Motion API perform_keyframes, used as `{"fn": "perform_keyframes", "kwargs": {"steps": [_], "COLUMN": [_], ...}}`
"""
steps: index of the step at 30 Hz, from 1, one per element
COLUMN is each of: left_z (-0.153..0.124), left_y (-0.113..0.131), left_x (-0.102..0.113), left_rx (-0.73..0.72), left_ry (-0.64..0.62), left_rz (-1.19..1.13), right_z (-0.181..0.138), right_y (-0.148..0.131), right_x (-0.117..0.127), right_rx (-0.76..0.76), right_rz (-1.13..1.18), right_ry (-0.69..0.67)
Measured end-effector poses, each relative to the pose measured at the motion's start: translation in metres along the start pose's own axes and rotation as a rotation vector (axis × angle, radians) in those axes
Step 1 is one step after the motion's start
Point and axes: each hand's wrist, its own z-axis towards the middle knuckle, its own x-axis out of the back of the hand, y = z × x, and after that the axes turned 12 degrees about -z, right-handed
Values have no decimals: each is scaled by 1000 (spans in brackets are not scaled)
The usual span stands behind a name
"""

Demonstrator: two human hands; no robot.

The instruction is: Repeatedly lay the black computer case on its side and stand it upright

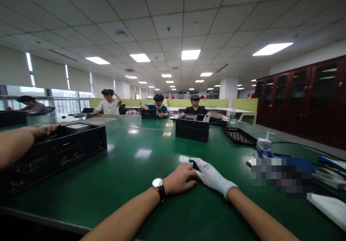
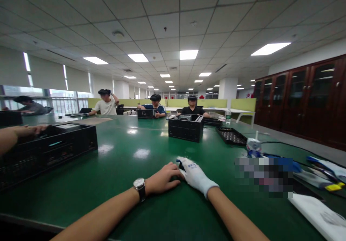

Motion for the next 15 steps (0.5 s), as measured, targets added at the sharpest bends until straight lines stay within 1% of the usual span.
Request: {"fn": "perform_keyframes", "kwargs": {"steps": [4, 9, 15], "left_z": [-2, -4, -3], "left_y": [1, 3, 6], "left_x": [0, 0, -1], "left_rx": [30, 64, 95], "left_ry": [-5, -6, 9], "left_rz": [-37, -62, -7], "right_z": [-1, -4, -5], "right_y": [2, -3, -10], "right_x": [-5, -3, 3], "right_rx": [-36, -46, -43], "right_rz": [-3, -28, -166], "right_ry": [28, 45, 38]}}
